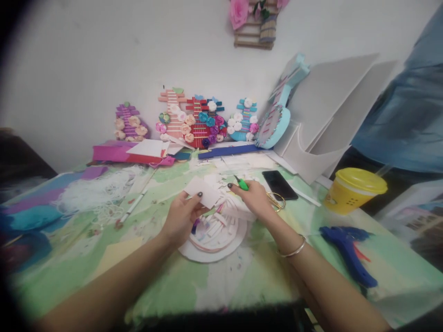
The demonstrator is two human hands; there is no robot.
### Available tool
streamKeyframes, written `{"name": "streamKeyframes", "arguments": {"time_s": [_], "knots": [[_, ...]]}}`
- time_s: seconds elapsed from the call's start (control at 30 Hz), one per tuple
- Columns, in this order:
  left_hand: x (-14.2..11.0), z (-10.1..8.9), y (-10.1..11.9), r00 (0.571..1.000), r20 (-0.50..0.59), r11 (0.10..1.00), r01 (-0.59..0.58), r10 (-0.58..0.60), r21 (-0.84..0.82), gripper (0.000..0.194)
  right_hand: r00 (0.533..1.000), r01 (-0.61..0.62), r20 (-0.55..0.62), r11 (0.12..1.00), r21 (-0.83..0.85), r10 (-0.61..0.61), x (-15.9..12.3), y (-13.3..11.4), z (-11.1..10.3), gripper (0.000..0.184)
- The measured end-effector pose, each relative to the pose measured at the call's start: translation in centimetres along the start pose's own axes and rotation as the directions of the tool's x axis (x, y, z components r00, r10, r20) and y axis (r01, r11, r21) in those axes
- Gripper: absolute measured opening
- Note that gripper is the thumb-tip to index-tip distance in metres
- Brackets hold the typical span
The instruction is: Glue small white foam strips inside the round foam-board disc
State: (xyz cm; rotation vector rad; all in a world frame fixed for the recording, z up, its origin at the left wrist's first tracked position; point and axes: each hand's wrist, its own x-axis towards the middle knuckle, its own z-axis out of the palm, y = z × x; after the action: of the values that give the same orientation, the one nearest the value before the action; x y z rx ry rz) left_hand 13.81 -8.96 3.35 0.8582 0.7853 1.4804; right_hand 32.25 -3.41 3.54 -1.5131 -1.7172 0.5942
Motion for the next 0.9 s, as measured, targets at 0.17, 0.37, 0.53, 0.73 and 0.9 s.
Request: {"name": "streamKeyframes", "arguments": {"time_s": [0.17,0.37,0.53,0.73,0.9], "knots": [[-0.1,0.0,-0.4,0.998,0.068,0.996,0.014,-0.008,-0.089,0.033,0.984,0.071,0.134,0.95,0.303,-0.116,-0.7,-0.7,0.1,0.025],[-0.1,-0.5,-0.2,0.98,0.134,0.978,0.167,-0.151,-0.122,0.025,0.967,0.106,0.18,0.925,0.364,-0.182,-1.6,-1.8,0.0,0.018],[0.3,-1.0,1.2,0.823,0.341,0.854,0.512,-0.455,-0.096,0.055,0.95,0.217,0.133,0.906,0.363,-0.281,-1.3,-1.5,-0.5,0.017],[1.0,-1.5,1.0,0.707,0.323,0.757,0.651,-0.63,0.052,0.024,0.882,0.411,0.165,0.891,0.191,-0.442,-2.1,-2.0,-0.3,0.009],[0.5,-1.1,1.1,0.617,0.459,0.721,0.688,-0.639,0.081,0.015,0.843,0.511,0.125,0.851,0.123,-0.524,-2.5,-2.5,0.1,0.011]]}}
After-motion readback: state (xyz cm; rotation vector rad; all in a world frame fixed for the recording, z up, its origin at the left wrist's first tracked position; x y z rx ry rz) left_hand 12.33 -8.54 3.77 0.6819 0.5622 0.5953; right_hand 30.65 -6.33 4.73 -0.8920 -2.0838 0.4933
